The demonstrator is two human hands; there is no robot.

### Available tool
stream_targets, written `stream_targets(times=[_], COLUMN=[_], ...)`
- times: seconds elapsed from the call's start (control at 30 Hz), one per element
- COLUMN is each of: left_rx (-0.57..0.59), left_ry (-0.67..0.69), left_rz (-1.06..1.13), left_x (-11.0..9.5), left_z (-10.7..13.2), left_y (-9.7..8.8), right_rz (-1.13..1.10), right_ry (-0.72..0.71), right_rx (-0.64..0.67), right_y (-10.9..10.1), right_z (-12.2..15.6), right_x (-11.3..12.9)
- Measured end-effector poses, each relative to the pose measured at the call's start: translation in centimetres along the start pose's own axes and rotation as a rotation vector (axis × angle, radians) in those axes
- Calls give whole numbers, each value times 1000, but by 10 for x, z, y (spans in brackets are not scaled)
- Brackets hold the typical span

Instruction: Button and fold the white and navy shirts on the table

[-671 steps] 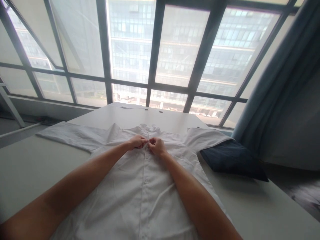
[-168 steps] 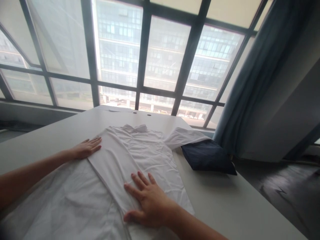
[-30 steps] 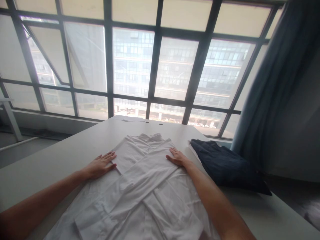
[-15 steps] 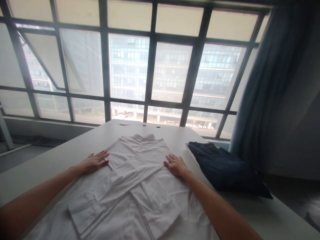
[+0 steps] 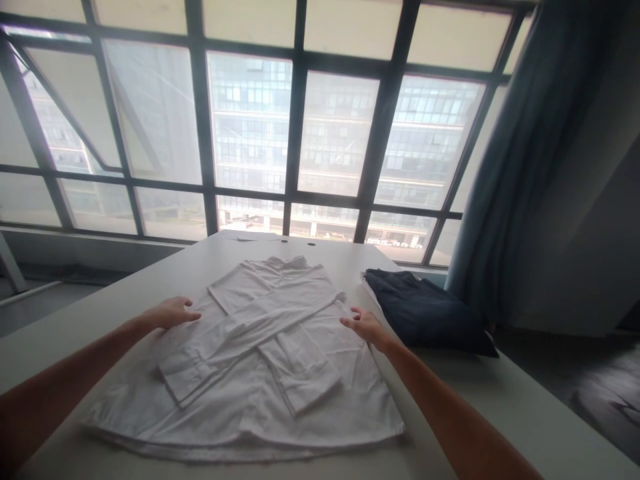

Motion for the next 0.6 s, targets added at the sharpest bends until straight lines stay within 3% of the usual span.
stream_targets(times=[0.2, 0.37, 0.47, 0.6], left_rx=[224, 425, 331, 109], left_ry=[-133, -93, -31, 164], left_rz=[157, 208, 156, 47], left_x=[14, 22, -4, -81], left_z=[56, 87, 96, 115], left_y=[-12, -28, -41, -39], right_rz=[-202, -241, -215, -185], right_ry=[214, 124, 88, 57], right_rx=[51, 233, 259, 232], right_y=[-13, -14, -12, -9], right_z=[52, 74, 72, 68], right_x=[11, 10, 11, 17])
Point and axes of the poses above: each hand's wrist, its own z-axis away from the middle knuckle, its own y-axis out of the palm, x = y × z, the point moved 1 cm from there along -z, towards the middle knuckle, and after that the axes turned 6 degrees about -y, right-handed, at the moved point
